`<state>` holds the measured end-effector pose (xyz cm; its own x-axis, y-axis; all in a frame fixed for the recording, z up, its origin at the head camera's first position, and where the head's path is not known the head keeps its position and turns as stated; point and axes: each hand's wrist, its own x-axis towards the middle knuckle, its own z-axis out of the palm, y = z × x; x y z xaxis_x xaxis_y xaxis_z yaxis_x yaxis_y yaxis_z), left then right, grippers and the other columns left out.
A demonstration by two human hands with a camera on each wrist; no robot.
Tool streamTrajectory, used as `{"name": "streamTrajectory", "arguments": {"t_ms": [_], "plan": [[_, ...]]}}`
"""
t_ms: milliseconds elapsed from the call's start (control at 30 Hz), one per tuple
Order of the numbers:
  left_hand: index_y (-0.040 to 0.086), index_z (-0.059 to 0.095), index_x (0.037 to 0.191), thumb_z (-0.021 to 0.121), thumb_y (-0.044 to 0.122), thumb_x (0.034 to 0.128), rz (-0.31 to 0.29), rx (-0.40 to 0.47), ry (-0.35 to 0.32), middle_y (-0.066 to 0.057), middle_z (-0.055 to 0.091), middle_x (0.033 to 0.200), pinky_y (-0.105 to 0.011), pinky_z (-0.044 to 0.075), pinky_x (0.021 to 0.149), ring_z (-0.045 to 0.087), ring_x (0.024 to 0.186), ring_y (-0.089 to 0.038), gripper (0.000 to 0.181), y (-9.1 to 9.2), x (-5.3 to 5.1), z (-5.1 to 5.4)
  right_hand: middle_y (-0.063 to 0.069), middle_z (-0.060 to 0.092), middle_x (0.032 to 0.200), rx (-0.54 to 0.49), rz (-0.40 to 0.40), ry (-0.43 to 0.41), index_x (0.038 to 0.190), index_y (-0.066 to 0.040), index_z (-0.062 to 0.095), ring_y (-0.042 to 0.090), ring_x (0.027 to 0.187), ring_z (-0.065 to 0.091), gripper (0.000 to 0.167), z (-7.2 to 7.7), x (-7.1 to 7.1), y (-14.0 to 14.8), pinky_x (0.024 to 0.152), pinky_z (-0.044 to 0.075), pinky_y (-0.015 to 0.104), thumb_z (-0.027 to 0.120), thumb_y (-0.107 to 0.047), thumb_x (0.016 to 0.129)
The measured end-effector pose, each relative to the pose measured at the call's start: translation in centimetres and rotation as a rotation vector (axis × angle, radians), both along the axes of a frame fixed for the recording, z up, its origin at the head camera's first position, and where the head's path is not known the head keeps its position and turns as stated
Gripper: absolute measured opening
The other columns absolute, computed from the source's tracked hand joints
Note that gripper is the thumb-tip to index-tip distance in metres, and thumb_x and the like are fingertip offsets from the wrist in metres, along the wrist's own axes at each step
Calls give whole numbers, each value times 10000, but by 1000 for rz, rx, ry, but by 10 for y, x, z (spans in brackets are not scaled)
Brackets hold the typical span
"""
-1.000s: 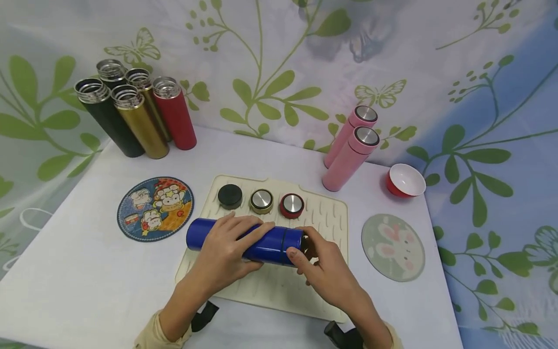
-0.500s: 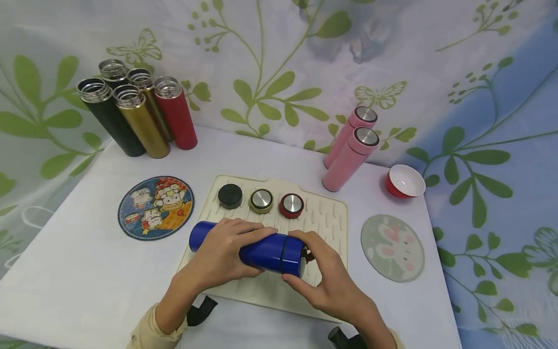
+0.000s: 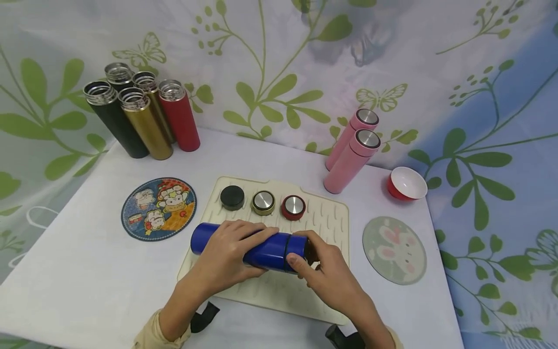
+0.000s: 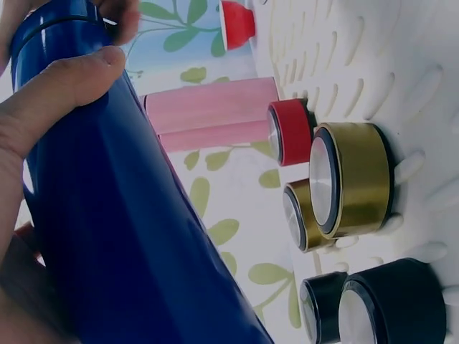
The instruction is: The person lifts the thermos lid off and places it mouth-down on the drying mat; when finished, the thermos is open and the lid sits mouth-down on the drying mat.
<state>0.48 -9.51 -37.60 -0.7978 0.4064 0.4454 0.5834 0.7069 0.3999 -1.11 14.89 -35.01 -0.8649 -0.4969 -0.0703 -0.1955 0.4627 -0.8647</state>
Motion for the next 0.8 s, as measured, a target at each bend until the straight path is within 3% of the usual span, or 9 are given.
{"name": "streamTrajectory", "arguments": {"t_ms": [67, 133, 267, 400, 500, 633, 700, 800], "plan": [[237, 641, 1348, 943, 400, 643, 0, -10, 20, -12, 686, 1210, -487, 469, 983, 613, 1118, -228, 784, 1, 0, 0, 38, 683, 968, -17, -7, -49, 1273, -179, 556, 187, 715, 650, 364, 0, 0, 0, 511, 553, 349, 655, -363, 975], [242, 648, 1339, 946, 398, 636, -1, -10, 24, -10, 688, 1204, -487, 467, 982, 612, 1118, -229, 779, 0, -1, 1, 19, 671, 995, -33, 9, -19, 1277, -203, 553, 187, 746, 639, 396, 0, 0, 1, 529, 557, 341, 698, -364, 945], [252, 652, 1334, 947, 400, 632, -8, -7, -1, -7, 688, 1211, -494, 464, 984, 613, 1125, -235, 776, -1, -1, 2, -80, 624, 1114, -56, 76, 207, 1352, -267, 530, 141, 879, 600, 544, -4, 1, 3, 615, 550, 287, 788, -317, 876], [246, 648, 1342, 952, 380, 630, -12, 13, -39, -6, 686, 1222, -493, 468, 982, 617, 1130, -230, 786, -3, -1, 2, -71, 549, 1261, -81, 137, 443, 1402, -224, 543, 135, 1077, 562, 678, -5, 1, 3, 796, 547, 290, 849, -175, 799], [237, 644, 1350, 955, 369, 628, -12, 32, -44, -9, 684, 1227, -495, 468, 982, 617, 1131, -229, 796, -5, -1, 2, -12, 517, 1324, -105, 150, 522, 1403, -192, 566, 179, 1185, 534, 727, -5, 2, 3, 930, 508, 329, 867, -86, 750], [236, 637, 1359, 958, 370, 624, -6, 36, -38, -16, 680, 1231, -498, 465, 984, 612, 1129, -230, 813, -5, -1, 2, 4, 538, 1326, -106, 113, 465, 1476, -191, 484, 186, 1148, 557, 819, -5, 2, 3, 842, 544, 320, 879, -159, 760], [236, 631, 1365, 955, 373, 629, -4, 27, -41, -17, 678, 1234, -497, 465, 985, 610, 1131, -230, 816, -4, -1, 1, 0, 584, 1258, -86, 76, 367, 1508, -211, 429, 166, 1052, 594, 822, -5, 2, 3, 726, 564, 306, 851, -243, 803], [233, 625, 1371, 947, 388, 642, -6, -1, -41, -20, 678, 1234, -494, 465, 990, 610, 1131, -234, 811, -3, -2, -1, 16, 658, 1136, -35, 9, 177, 1471, -206, 452, 147, 898, 640, 634, -6, 2, 0, 580, 558, 304, 729, -348, 918]]}}
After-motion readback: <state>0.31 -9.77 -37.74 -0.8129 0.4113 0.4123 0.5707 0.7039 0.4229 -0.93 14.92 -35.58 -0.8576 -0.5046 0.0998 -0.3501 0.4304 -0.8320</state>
